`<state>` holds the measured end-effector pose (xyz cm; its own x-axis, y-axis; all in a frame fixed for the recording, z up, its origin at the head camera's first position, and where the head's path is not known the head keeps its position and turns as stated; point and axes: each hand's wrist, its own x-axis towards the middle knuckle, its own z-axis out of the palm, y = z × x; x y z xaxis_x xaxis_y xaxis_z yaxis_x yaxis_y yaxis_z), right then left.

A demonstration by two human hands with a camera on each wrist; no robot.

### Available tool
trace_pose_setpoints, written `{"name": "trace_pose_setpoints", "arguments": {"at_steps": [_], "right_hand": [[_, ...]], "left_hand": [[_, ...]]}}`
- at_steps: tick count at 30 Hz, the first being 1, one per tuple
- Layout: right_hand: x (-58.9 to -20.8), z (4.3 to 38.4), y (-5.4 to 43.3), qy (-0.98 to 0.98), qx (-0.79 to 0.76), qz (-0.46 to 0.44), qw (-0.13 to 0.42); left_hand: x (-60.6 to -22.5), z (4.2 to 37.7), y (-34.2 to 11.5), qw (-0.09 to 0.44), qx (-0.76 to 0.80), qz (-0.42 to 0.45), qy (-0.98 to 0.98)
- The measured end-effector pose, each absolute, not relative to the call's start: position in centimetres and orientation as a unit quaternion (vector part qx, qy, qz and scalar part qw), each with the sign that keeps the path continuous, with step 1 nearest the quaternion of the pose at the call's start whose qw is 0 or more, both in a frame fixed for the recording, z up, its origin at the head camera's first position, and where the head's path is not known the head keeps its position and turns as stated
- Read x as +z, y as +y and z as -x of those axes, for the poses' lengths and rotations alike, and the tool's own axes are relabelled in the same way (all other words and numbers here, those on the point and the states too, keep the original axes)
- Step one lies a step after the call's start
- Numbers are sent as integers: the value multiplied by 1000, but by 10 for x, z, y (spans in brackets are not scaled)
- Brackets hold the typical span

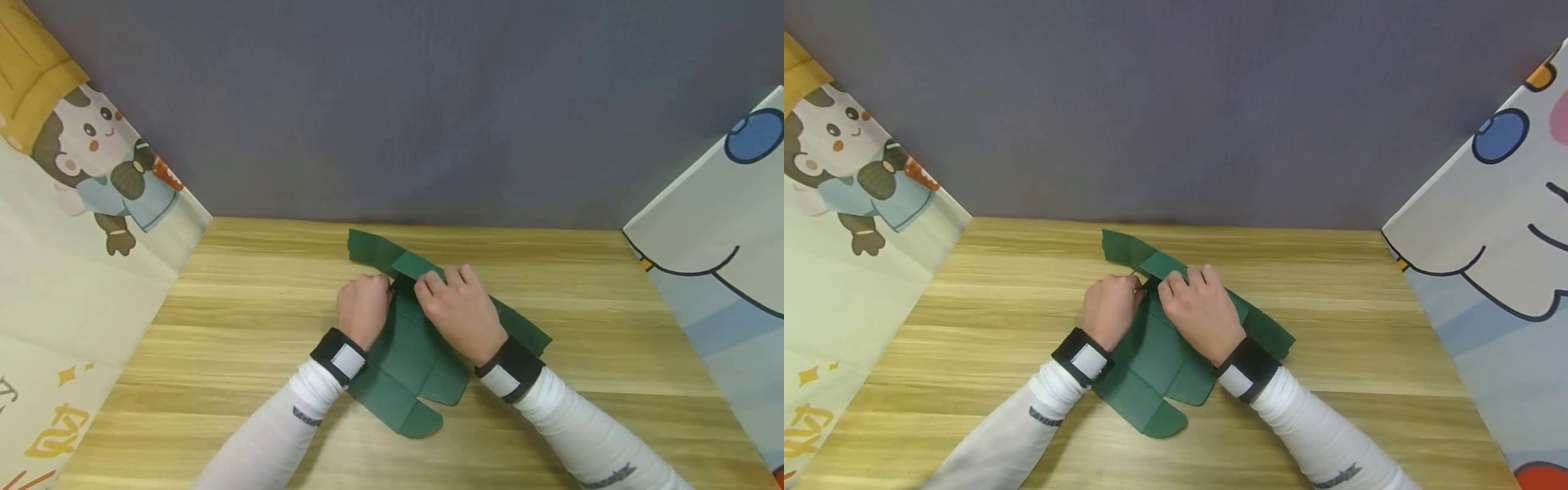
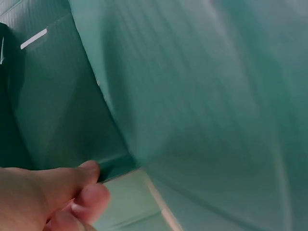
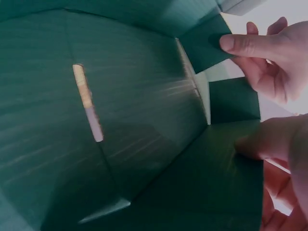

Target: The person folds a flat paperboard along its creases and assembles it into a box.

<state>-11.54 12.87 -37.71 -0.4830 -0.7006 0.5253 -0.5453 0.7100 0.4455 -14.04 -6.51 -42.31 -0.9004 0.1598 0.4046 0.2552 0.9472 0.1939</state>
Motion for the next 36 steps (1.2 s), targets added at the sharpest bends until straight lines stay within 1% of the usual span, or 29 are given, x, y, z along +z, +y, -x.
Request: {"name": "trace_pose_setpoints", "arguments": {"at_steps": [4, 7, 12, 16, 22, 25, 29, 32, 36], "right_hand": [[-380, 112, 125, -854, -103, -374, 347], [-380, 111, 124, -855, -101, -376, 342], [-379, 111, 123, -856, -104, -375, 342], [-378, 110, 123, -856, -104, -377, 337], [-377, 110, 123, -859, -95, -380, 330], [-376, 109, 124, -861, -96, -380, 323], [-377, 108, 125, -866, -97, -375, 316], [-377, 108, 125, -868, -97, -372, 314], [-377, 109, 124, -868, -97, -372, 314]], "left_hand": [[-421, 137, -67, 178, -129, 113, -969], [-418, 135, -73, 151, -154, 114, -970], [-412, 134, -91, 102, -199, 99, -970], [-404, 138, -110, 86, -230, 83, -966], [-392, 161, -138, 84, -317, 35, -944], [-391, 179, -146, 61, -382, 37, -922], [-397, 199, -151, 15, -430, 74, -900], [-401, 204, -153, 12, -424, 91, -901], [-402, 197, -154, 35, -411, 97, -906]]}}
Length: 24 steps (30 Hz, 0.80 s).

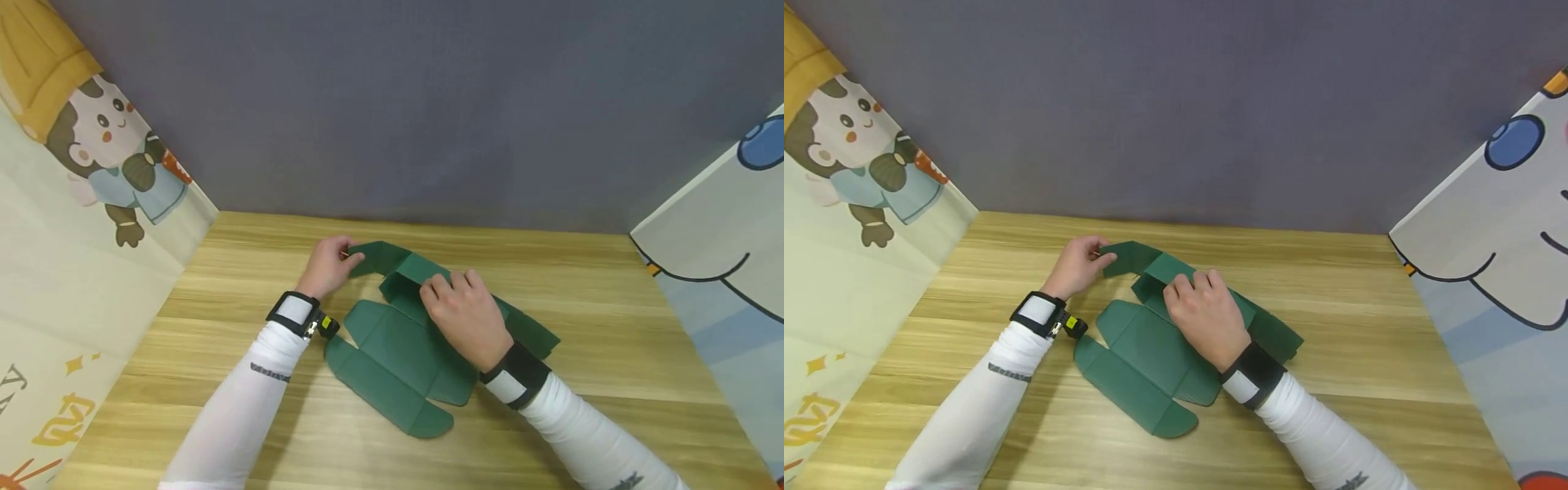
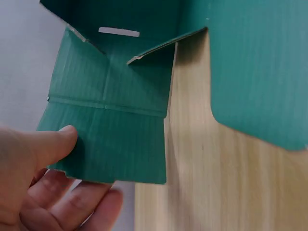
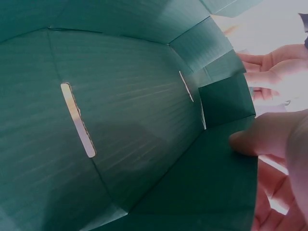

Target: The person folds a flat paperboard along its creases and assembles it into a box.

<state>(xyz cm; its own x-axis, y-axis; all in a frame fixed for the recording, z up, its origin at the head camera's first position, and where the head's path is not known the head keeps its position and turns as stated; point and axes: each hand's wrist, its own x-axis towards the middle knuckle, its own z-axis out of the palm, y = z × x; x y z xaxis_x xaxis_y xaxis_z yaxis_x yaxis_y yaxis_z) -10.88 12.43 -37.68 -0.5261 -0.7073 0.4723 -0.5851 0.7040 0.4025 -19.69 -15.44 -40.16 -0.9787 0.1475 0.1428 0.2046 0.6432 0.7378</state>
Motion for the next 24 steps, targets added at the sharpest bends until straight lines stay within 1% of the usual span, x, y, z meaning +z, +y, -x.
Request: {"name": "trace_pose_setpoints", "arguments": {"at_steps": [8, 14, 19, 24], "right_hand": [[-375, 111, 125, -869, -93, -367, 317], [-374, 114, 127, -871, -100, -361, 317], [-376, 119, 130, -871, -102, -356, 323], [-379, 125, 133, -872, -113, -349, 325]], "left_hand": [[-395, 177, -146, 80, -400, 117, -906], [-397, 163, -134, 114, -399, 127, -901], [-403, 156, -119, 127, -398, 136, -898], [-407, 153, -106, 142, -401, 127, -896]]}}
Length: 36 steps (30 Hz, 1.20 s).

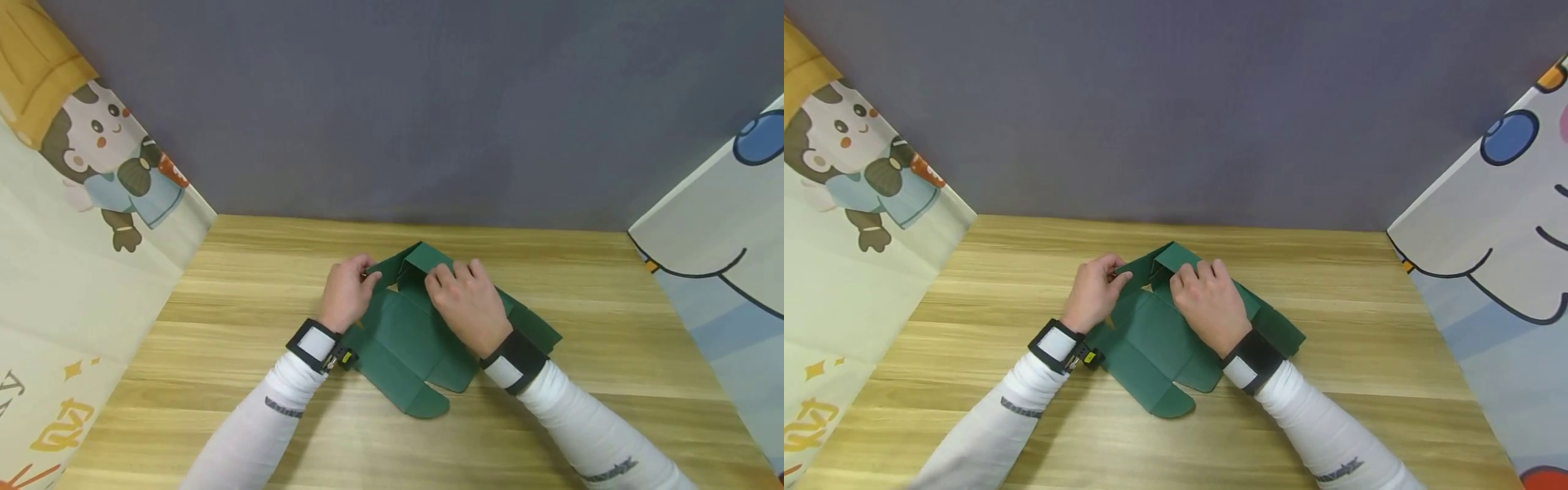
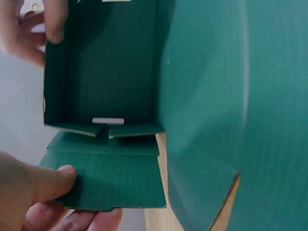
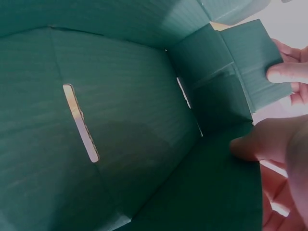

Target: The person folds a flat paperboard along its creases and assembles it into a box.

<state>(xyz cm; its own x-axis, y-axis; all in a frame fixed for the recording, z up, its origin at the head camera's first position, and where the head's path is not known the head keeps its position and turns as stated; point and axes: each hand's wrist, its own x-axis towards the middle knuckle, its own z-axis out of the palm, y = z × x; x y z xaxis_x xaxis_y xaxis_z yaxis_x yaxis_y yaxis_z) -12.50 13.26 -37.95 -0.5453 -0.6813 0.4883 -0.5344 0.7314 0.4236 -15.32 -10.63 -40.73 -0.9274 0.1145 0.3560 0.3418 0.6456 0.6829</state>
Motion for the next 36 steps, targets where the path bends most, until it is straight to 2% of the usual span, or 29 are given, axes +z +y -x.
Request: {"name": "trace_pose_setpoints", "arguments": {"at_steps": [25, 36], "right_hand": [[-386, 123, 127, -872, -127, -348, 321], [-386, 121, 127, -873, -133, -342, 320]], "left_hand": [[-419, 131, -71, 159, -425, 97, -886], [-422, 124, -54, 149, -416, 124, -889]]}}
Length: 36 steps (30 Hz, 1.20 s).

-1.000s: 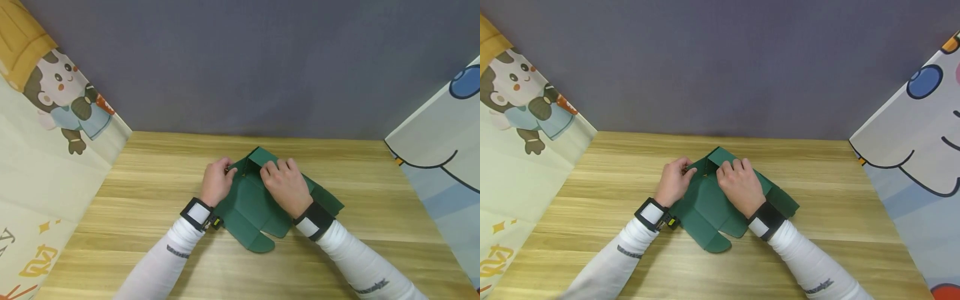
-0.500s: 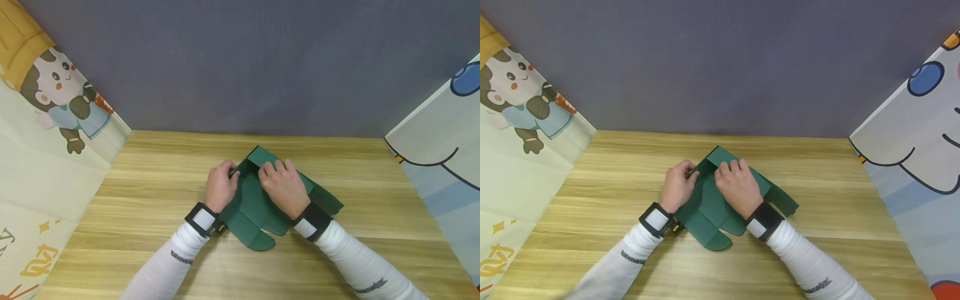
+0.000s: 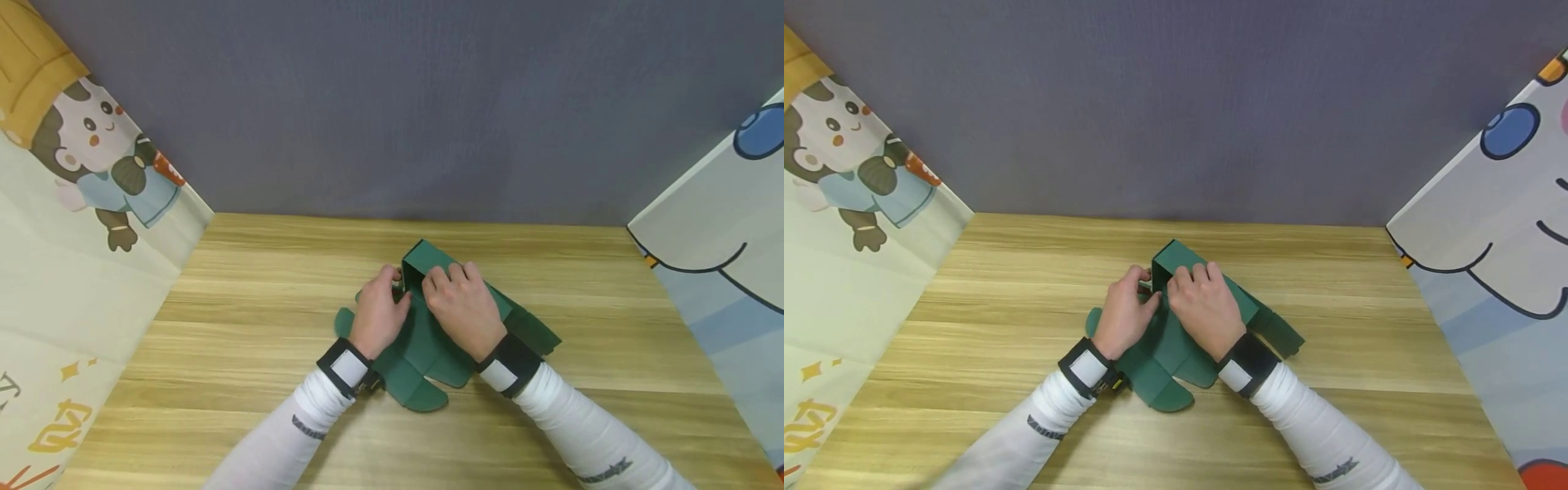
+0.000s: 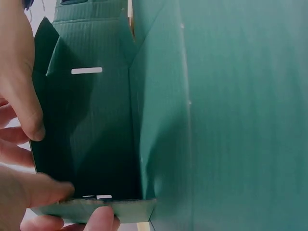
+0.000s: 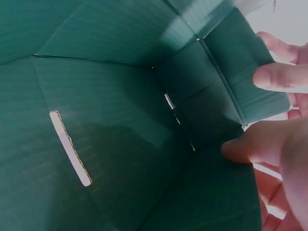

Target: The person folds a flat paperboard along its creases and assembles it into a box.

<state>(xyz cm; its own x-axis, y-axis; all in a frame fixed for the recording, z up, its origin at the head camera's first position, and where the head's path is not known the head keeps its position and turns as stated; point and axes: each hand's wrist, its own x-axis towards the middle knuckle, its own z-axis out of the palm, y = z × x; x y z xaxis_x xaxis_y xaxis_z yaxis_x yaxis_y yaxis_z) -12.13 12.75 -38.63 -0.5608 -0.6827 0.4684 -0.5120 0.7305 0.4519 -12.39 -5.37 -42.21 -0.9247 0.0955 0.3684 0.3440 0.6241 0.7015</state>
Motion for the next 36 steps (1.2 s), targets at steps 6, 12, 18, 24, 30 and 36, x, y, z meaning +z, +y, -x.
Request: {"name": "trace_pose_setpoints", "arguments": {"at_steps": [6, 12, 18, 24, 30, 36], "right_hand": [[-386, 121, 128, -874, -133, -341, 321], [-384, 120, 128, -873, -136, -341, 322], [-383, 120, 129, -874, -132, -343, 319], [-383, 119, 128, -873, -124, -345, 321], [-384, 117, 126, -869, -121, -350, 328], [-384, 116, 125, -871, -122, -348, 325]], "left_hand": [[-421, 125, -52, 109, -438, 129, -883], [-423, 132, -55, 124, -436, 145, -879], [-423, 146, -59, 148, -415, 142, -886], [-421, 157, -60, 130, -419, 120, -891], [-419, 166, -57, 123, -390, 119, -905], [-419, 174, -55, 138, -347, 147, -916]]}}
